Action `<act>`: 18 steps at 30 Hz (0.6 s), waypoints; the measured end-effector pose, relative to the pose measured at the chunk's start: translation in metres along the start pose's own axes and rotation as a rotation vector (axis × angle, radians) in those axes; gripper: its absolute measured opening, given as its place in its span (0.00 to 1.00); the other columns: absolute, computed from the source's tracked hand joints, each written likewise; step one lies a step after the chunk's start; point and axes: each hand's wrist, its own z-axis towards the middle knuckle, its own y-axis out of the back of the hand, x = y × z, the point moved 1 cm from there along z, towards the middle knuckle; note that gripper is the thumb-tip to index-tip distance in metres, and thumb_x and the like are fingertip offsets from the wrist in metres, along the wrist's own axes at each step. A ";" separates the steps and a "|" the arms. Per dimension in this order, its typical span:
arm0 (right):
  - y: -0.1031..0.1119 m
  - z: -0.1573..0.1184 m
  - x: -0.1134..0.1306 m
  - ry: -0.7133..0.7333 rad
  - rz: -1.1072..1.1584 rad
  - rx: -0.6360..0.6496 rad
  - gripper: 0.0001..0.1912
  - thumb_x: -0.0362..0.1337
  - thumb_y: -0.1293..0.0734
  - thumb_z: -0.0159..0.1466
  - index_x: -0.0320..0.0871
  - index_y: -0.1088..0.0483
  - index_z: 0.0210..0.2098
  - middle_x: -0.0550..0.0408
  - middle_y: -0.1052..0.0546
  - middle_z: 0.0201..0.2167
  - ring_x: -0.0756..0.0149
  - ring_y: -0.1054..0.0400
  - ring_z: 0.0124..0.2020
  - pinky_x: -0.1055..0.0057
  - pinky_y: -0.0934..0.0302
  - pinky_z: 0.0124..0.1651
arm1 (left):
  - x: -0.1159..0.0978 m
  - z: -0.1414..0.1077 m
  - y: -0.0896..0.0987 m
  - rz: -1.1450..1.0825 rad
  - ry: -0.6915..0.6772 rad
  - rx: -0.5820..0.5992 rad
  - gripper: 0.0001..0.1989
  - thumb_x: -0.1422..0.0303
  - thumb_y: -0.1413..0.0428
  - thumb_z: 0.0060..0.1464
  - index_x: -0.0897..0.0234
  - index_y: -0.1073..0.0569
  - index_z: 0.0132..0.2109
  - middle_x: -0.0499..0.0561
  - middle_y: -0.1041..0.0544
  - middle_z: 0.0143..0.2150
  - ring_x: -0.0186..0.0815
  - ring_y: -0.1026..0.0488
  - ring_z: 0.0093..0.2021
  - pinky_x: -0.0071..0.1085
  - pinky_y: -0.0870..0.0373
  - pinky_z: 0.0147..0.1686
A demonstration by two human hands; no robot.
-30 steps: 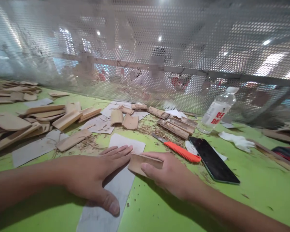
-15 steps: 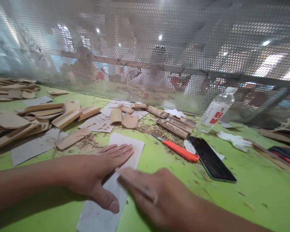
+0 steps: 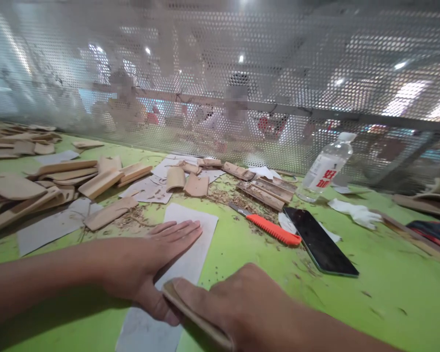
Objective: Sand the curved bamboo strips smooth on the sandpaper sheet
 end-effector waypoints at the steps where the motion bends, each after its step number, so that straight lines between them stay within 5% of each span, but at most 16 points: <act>1: 0.000 -0.001 -0.001 -0.002 -0.012 -0.007 0.18 0.41 0.46 0.76 0.48 0.29 0.57 0.63 0.32 0.20 0.73 0.47 0.17 0.74 0.57 0.21 | 0.000 0.000 0.000 -0.002 0.000 0.001 0.66 0.32 0.44 0.50 0.70 0.66 0.76 0.60 0.73 0.75 0.52 0.71 0.75 0.48 0.63 0.72; 4: 0.000 -0.002 -0.003 -0.079 -0.122 -0.102 0.20 0.41 0.47 0.76 0.44 0.30 0.58 0.62 0.33 0.18 0.72 0.48 0.16 0.72 0.61 0.20 | 0.002 0.000 -0.001 -0.012 0.004 0.000 0.65 0.33 0.44 0.51 0.69 0.66 0.76 0.59 0.74 0.75 0.52 0.72 0.75 0.47 0.62 0.72; 7: -0.002 -0.002 -0.003 0.059 -0.082 -0.004 0.20 0.38 0.44 0.74 0.42 0.33 0.62 0.61 0.29 0.21 0.71 0.47 0.18 0.71 0.60 0.21 | 0.002 0.000 -0.001 -0.010 -0.009 0.004 0.65 0.33 0.44 0.51 0.69 0.66 0.76 0.59 0.74 0.75 0.52 0.73 0.75 0.47 0.64 0.72; 11: -0.002 -0.002 -0.005 -0.025 -0.204 -0.092 0.20 0.35 0.45 0.74 0.42 0.33 0.61 0.62 0.32 0.18 0.71 0.52 0.16 0.69 0.64 0.22 | 0.002 -0.001 0.000 -0.012 -0.009 0.001 0.64 0.34 0.44 0.51 0.69 0.65 0.76 0.59 0.74 0.75 0.52 0.72 0.75 0.48 0.63 0.72; 14: -0.003 -0.003 -0.005 0.051 -0.164 -0.033 0.20 0.35 0.42 0.72 0.43 0.33 0.61 0.61 0.29 0.20 0.70 0.51 0.18 0.68 0.63 0.22 | 0.000 -0.002 0.001 -0.005 -0.012 0.009 0.64 0.35 0.44 0.52 0.69 0.65 0.76 0.60 0.73 0.75 0.52 0.71 0.75 0.49 0.62 0.72; 18: 0.002 0.000 -0.006 -0.104 -0.065 -0.084 0.20 0.36 0.46 0.75 0.44 0.30 0.60 0.62 0.30 0.20 0.71 0.51 0.16 0.71 0.58 0.21 | -0.001 -0.003 0.002 -0.011 -0.005 0.011 0.64 0.34 0.44 0.52 0.69 0.66 0.76 0.60 0.73 0.75 0.53 0.72 0.75 0.51 0.62 0.71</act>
